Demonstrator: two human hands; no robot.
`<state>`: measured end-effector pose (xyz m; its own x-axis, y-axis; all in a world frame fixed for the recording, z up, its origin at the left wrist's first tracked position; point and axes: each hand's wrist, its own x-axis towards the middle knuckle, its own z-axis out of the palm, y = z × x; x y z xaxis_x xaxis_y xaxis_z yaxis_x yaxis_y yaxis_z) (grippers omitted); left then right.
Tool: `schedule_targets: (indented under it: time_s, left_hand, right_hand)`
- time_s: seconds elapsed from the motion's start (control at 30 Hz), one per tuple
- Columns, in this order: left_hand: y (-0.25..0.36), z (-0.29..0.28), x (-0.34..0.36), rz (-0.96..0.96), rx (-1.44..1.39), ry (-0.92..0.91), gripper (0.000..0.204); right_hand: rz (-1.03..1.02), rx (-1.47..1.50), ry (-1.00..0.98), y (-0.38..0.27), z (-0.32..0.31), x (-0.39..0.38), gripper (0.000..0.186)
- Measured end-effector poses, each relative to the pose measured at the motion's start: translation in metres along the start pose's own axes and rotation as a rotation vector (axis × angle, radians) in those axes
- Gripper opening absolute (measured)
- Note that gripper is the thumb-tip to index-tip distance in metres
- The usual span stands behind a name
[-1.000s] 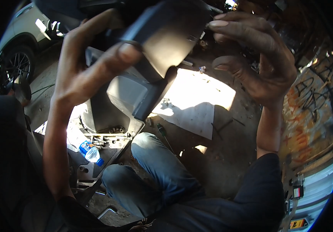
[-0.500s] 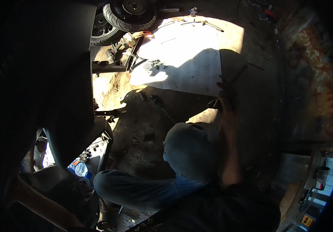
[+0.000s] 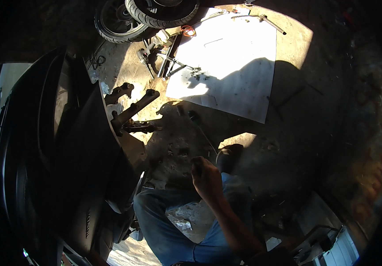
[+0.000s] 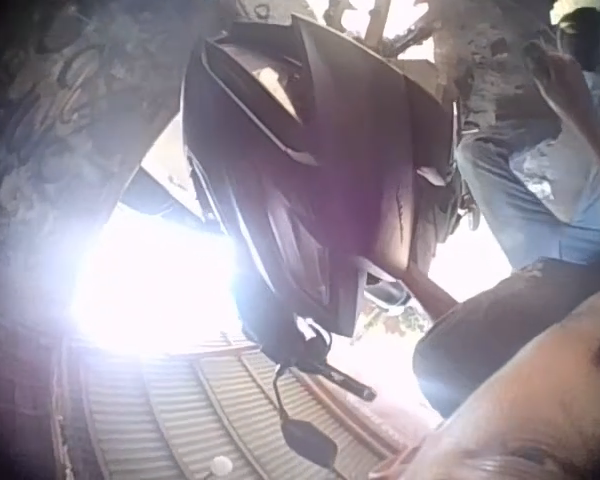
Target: The recorder removes and reattaches plastic body panels on a scooter using hand tools and an impact driver.
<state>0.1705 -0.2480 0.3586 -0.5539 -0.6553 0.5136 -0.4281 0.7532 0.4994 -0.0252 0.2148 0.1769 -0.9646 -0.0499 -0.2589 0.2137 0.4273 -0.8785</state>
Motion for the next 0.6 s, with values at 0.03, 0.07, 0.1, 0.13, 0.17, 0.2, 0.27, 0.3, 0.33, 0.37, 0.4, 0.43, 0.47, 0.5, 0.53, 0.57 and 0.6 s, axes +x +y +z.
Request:
schedule_targets:
  time_s: [0.03,0.07,0.1,0.13,0.17,0.2,0.27,0.3,0.33,0.37,0.4,0.43,0.47,0.5,0.53,0.57,0.6]
  left_hand:
    - [0.004,-0.01,-0.001,-0.042,0.017,-0.007,0.061]
    - [0.008,-0.02,-0.001,-0.082,0.037,-0.003,0.061]
    - [0.011,-0.028,-0.003,-0.121,0.049,-0.004,0.061]
    - [0.016,-0.036,-0.005,-0.159,0.065,-0.004,0.06]
    - [0.021,-0.042,-0.007,-0.198,0.081,-0.002,0.06]
    - [0.026,-0.049,-0.01,-0.242,0.088,0.0,0.059]
    - [0.037,-0.062,-0.016,-0.324,0.105,0.009,0.059]
    - [0.042,-0.067,-0.021,-0.369,0.107,0.015,0.058]
    - [0.047,-0.074,-0.026,-0.412,0.114,0.018,0.058]
    - [0.05,-0.079,-0.031,-0.459,0.119,0.015,0.058]
    - [0.054,-0.083,-0.037,-0.513,0.111,0.022,0.057]
    - [0.056,-0.085,-0.044,-0.558,0.102,0.017,0.057]
    - [0.059,-0.087,-0.052,-0.608,0.081,0.021,0.057]
    - [0.062,-0.087,-0.063,-0.664,0.044,0.012,0.056]
    - [0.067,-0.088,-0.077,-0.722,-0.034,0.011,0.056]
    - [0.073,-0.086,-0.094,-0.819,-0.134,0.016,0.056]
    - [0.082,-0.084,-0.114,-0.993,-0.225,0.052,0.056]
  right_hand:
    - [0.11,-0.027,-0.037,0.004,-0.005,0.003,0.011]
    - [0.122,0.004,-0.003,0.008,-0.011,0.004,0.014]
    - [0.153,-0.028,-0.062,0.014,-0.015,0.004,0.014]
    - [0.294,-0.077,-0.15,0.021,-0.02,0.003,0.016]
    - [0.48,-0.154,-0.234,0.029,-0.025,0.001,0.018]
    - [0.432,-0.135,-0.251,0.037,-0.029,-0.002,0.018]
    - [0.466,-0.135,-0.278,0.054,-0.037,-0.007,0.02]
    - [0.45,-0.148,-0.303,0.062,-0.039,-0.009,0.02]
    - [0.439,-0.103,-0.276,0.068,-0.041,-0.011,0.021]
    - [0.419,-0.05,-0.229,0.071,-0.042,-0.014,0.022]
    - [0.436,-0.067,-0.259,0.074,-0.045,-0.016,0.022]
    - [0.518,0.053,-0.288,0.075,-0.048,-0.018,0.022]
    - [0.646,0.135,-0.311,0.074,-0.053,-0.019,0.022]
    - [0.597,0.162,-0.316,0.073,-0.059,-0.018,0.022]
    - [0.678,0.238,-0.325,0.072,-0.067,-0.017,0.022]
    - [0.809,0.256,-0.33,0.07,-0.077,-0.013,0.021]
    - [0.773,0.286,-0.341,0.067,-0.088,-0.006,0.021]
